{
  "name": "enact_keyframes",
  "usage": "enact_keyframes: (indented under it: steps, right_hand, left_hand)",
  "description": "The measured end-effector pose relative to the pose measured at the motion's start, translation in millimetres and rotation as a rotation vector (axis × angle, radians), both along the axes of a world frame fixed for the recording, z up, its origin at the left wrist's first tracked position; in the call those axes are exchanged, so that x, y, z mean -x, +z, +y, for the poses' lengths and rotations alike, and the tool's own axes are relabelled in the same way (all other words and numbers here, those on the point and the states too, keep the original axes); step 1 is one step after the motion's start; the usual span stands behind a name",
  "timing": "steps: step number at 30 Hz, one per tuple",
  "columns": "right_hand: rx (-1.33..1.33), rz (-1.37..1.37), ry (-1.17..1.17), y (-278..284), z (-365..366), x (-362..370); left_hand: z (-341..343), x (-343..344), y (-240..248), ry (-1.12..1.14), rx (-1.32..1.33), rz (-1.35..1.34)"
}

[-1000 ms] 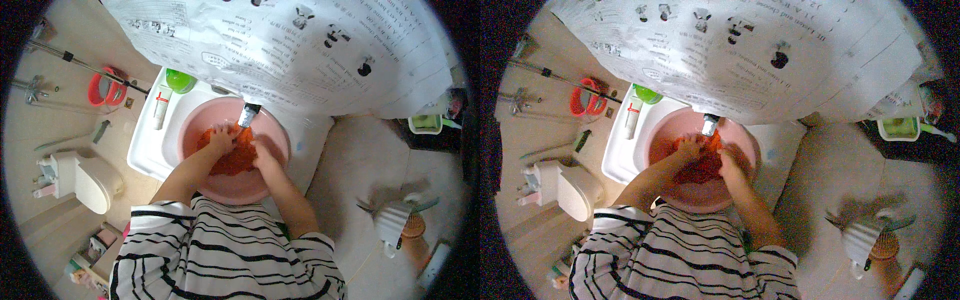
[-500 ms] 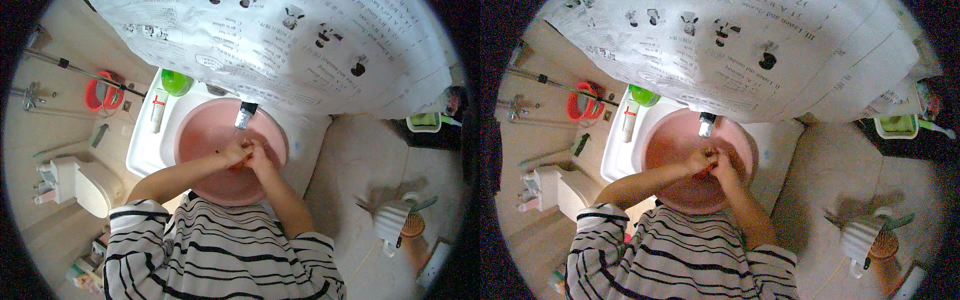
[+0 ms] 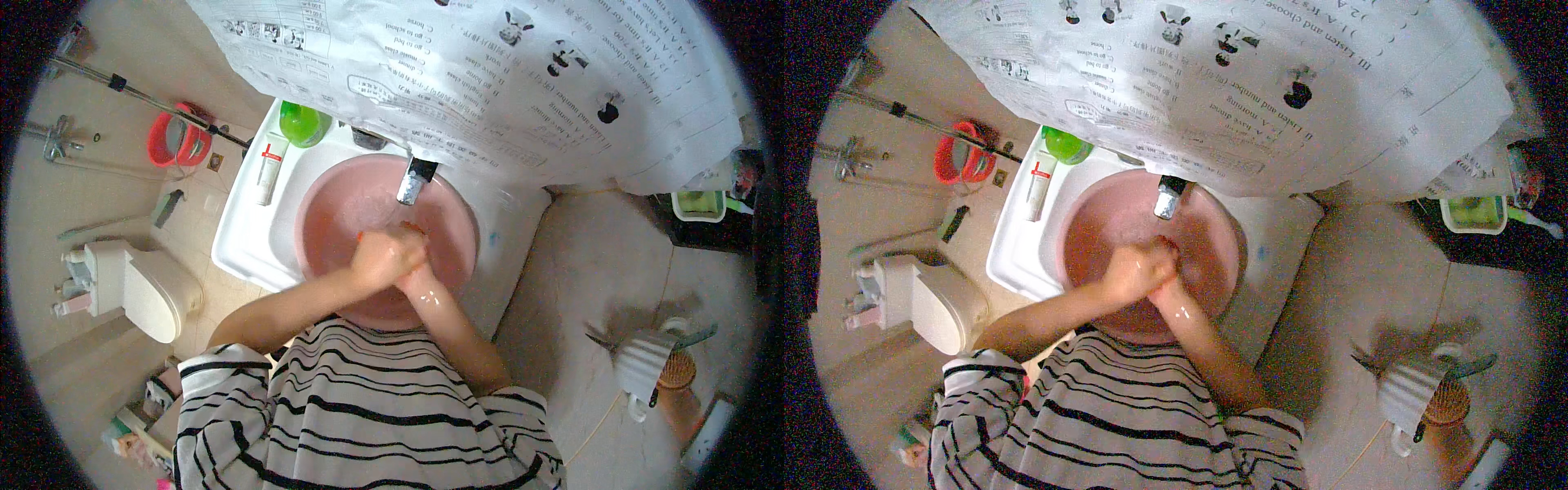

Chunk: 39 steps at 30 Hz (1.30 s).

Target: The person washes an orange cloth in a pink basin filled with soapy water at a sink. They scrub the cloth by hand, rinse it, and then lift the basin to pour out the water.

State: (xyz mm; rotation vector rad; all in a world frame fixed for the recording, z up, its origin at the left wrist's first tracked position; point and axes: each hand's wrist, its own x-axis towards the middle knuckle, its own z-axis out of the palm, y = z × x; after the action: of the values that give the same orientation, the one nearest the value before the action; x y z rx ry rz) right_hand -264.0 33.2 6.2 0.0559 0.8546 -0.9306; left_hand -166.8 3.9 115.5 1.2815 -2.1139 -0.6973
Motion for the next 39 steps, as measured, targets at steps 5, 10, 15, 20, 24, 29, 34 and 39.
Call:
enact_keyframes:
  steps: [5,10,15,20,24,29,34,39]
  right_hand:
    - [0.099,0.299,0.154,44.2,-9.3,24.1]
    - [0.155,0.433,0.361,100.2,-18.2,50.3]
    - [0.508,0.736,0.695,124.4,-24.0,86.1]
    - [0.547,0.846,0.803,112.3,-21.9,92.1]
    - [0.506,0.62,0.556,127.2,-21.5,77.0]
    - [0.497,0.761,0.48,145.4,-21.2,88.5]
    - [0.66,1.345,0.746,140.2,-15.5,108.1]
    - [0.528,1.129,0.921,166.8,-24.9,113.2]
  left_hand:
    - [6.4,-2.5,1.3,0.072,-0.353,0.138]
    - [-14.4,-49.8,-25.2,0.002,-0.886,0.93]
    - [-23.7,-87.2,0.2,0.271,-1.173,1.044]
    - [-16.4,-73.7,-16.4,-0.182,-0.94,0.448]
    - [-2.5,-41.1,-27.1,-0.274,-0.577,0.24]
    - [-5.8,-50.9,-14.3,-0.252,-0.583,0.086]
    - [-0.9,-79.0,7.1,0.023,-0.509,0.129]
    - [-8.3,-100.0,32.1,0.106,-0.791,0.6]
